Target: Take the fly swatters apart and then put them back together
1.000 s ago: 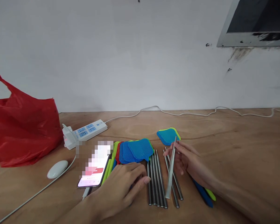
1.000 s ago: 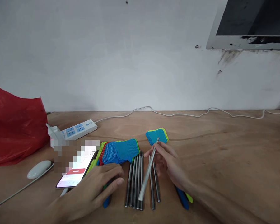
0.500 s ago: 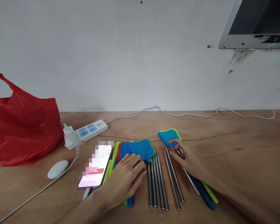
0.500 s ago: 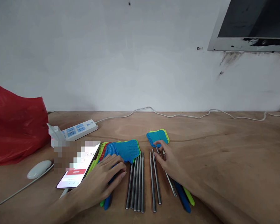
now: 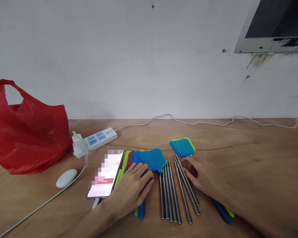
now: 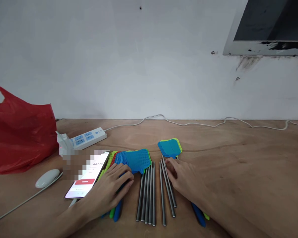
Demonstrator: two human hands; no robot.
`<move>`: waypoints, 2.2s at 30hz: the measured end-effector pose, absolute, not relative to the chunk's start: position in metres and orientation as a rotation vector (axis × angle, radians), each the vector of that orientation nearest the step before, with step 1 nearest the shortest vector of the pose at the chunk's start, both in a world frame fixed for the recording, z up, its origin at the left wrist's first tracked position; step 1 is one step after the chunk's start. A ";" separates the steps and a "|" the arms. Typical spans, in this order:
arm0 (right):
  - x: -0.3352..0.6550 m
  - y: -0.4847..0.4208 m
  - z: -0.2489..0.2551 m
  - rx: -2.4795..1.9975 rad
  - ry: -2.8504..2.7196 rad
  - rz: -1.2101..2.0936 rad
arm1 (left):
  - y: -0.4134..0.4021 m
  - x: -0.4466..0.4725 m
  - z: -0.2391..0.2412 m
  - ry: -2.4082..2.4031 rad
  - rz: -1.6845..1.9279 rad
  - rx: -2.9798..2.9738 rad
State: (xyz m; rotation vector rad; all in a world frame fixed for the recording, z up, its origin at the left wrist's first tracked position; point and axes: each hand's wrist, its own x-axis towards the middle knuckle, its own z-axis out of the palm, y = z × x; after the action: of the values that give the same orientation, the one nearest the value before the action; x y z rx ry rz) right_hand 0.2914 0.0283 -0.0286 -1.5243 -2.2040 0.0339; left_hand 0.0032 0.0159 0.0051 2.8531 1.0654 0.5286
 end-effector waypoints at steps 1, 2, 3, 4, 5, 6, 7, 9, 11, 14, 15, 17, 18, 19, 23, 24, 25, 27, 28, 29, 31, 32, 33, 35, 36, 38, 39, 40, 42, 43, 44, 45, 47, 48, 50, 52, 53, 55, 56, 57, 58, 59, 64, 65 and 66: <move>0.290 0.027 -0.028 -1.514 -2.210 0.046 | 0.016 0.003 0.005 1.082 0.545 2.853; 0.289 0.027 -0.028 -1.499 -2.215 0.056 | 0.015 0.003 0.005 1.099 0.560 2.852; 0.287 0.026 -0.028 -1.479 -2.222 0.066 | 0.015 0.003 0.005 1.112 0.574 2.851; 0.286 0.025 -0.027 -1.457 -2.228 0.075 | 0.014 0.003 0.005 1.121 0.584 2.850; 0.285 0.024 -0.027 -1.440 -2.235 0.083 | 0.013 0.003 0.004 1.124 0.584 2.850; 0.285 0.024 -0.026 -1.433 -2.238 0.080 | 0.012 0.003 0.004 1.121 0.579 2.852; 0.285 0.024 -0.025 -1.442 -2.236 0.056 | 0.011 0.004 0.003 1.112 0.568 2.856; 0.288 0.025 -0.024 -1.509 -2.216 -0.052 | 0.010 0.004 0.001 1.094 0.541 2.865; 0.292 0.027 -0.022 -1.619 -2.179 -0.199 | 0.010 0.005 0.000 1.089 0.525 2.868; 0.298 0.030 -0.020 -1.774 -2.141 -0.330 | 0.011 0.005 0.000 1.085 0.520 2.862; 0.299 0.031 -0.020 -1.810 -2.143 -0.335 | 0.011 0.005 0.000 1.080 0.521 2.859; 0.300 0.032 -0.021 -1.854 -2.161 -0.294 | 0.011 0.005 0.000 1.072 0.525 2.850; 0.300 0.032 -0.021 -1.865 -2.172 -0.260 | 0.011 0.004 0.000 1.071 0.530 2.844; 0.299 0.032 -0.022 -1.870 -2.179 -0.228 | 0.011 0.004 0.001 1.069 0.537 2.837; 0.299 0.031 -0.026 -1.828 -2.199 -0.125 | 0.012 0.004 0.002 1.050 0.585 2.806; 0.299 0.031 -0.027 -1.808 -2.200 -0.097 | 0.012 0.003 0.002 1.049 0.599 2.797; 0.299 0.032 -0.028 -1.788 -2.195 -0.065 | 0.013 0.003 0.002 1.049 0.609 2.788; 0.300 0.033 -0.029 -1.740 -2.142 0.022 | 0.013 0.003 0.001 1.054 0.623 2.774; 0.300 0.034 -0.030 -1.699 -2.082 0.096 | 0.013 0.003 0.001 1.054 0.626 2.768; 0.300 0.035 -0.031 -1.646 -2.006 0.183 | 0.013 0.003 0.001 1.052 0.631 2.763; 0.300 0.038 -0.032 -1.536 -1.850 0.343 | 0.012 0.003 0.001 1.046 0.635 2.754; 0.300 0.039 -0.032 -1.492 -1.786 0.400 | 0.012 0.003 0.001 1.044 0.639 2.750; 0.300 0.041 -0.031 -1.462 -1.738 0.439 | 0.012 0.003 0.001 1.041 0.642 2.747; 0.300 0.044 -0.029 -1.434 -1.673 0.482 | 0.011 0.003 0.001 1.035 0.650 2.744; 0.300 0.045 -0.027 -1.420 -1.635 0.511 | 0.011 0.003 0.002 1.035 0.653 2.744; 0.300 0.047 -0.022 -1.393 -1.568 0.562 | 0.010 0.004 0.003 1.031 0.650 2.748; 0.300 0.047 -0.019 -1.380 -1.515 0.613 | 0.010 0.004 0.003 1.031 0.646 2.752; 0.300 0.046 -0.016 -1.366 -1.438 0.688 | 0.010 0.004 0.004 1.028 0.641 2.755; 0.299 0.044 -0.010 -1.339 -1.259 0.856 | 0.009 0.005 0.004 1.022 0.630 2.756; 0.298 0.042 -0.007 -1.321 -1.174 0.941 | 0.009 0.005 0.005 1.020 0.628 2.753; 0.297 0.039 -0.003 -1.296 -1.096 1.031 | 0.009 0.005 0.005 1.019 0.629 2.751; 0.296 0.037 0.000 -1.264 -1.035 1.119 | 0.009 0.005 0.005 1.017 0.631 2.748; 0.295 0.033 0.006 -1.181 -0.939 1.299 | 0.010 0.005 0.004 1.017 0.630 2.741; 0.294 0.031 0.008 -1.135 -0.875 1.386 | 0.010 0.005 0.004 1.016 0.631 2.739; 0.293 0.028 0.011 -1.069 -0.769 1.495 | 0.011 0.004 0.003 1.012 0.637 2.736; 0.290 0.026 0.013 -1.037 -0.695 1.550 | 0.011 0.004 0.004 1.001 0.652 2.732; 0.289 0.025 0.012 -1.024 -0.674 1.574 | 0.010 0.004 0.004 0.995 0.664 2.729; 0.285 0.023 0.010 -0.986 -0.674 1.619 | 0.009 0.004 0.006 0.973 0.686 2.718; 0.283 0.022 0.009 -0.959 -0.687 1.639 | 0.007 0.004 0.007 0.948 0.697 2.707; 0.281 0.021 0.007 -0.926 -0.701 1.655 | 0.006 0.004 0.009 0.915 0.704 2.688; 0.280 0.020 0.005 -0.895 -0.710 1.670 | 0.004 0.005 0.010 0.877 0.713 2.662; 0.278 0.019 0.003 -0.869 -0.710 1.683 | 0.002 0.005 0.011 0.839 0.722 2.628; 0.272 0.013 -0.003 -0.829 -0.639 1.763 | -0.004 0.006 0.014 0.829 0.700 2.422; 0.271 0.012 -0.003 -0.824 -0.623 1.770 | -0.005 0.006 0.015 0.836 0.682 2.395; 0.271 0.012 -0.003 -0.822 -0.611 1.772 | -0.005 0.006 0.015 0.837 0.666 2.374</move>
State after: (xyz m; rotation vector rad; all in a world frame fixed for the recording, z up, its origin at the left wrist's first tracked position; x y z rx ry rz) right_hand 0.2708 0.0115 -0.0030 -0.8221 -0.6107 1.7715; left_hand 0.0060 -0.0053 0.0147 2.3743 0.8375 0.6657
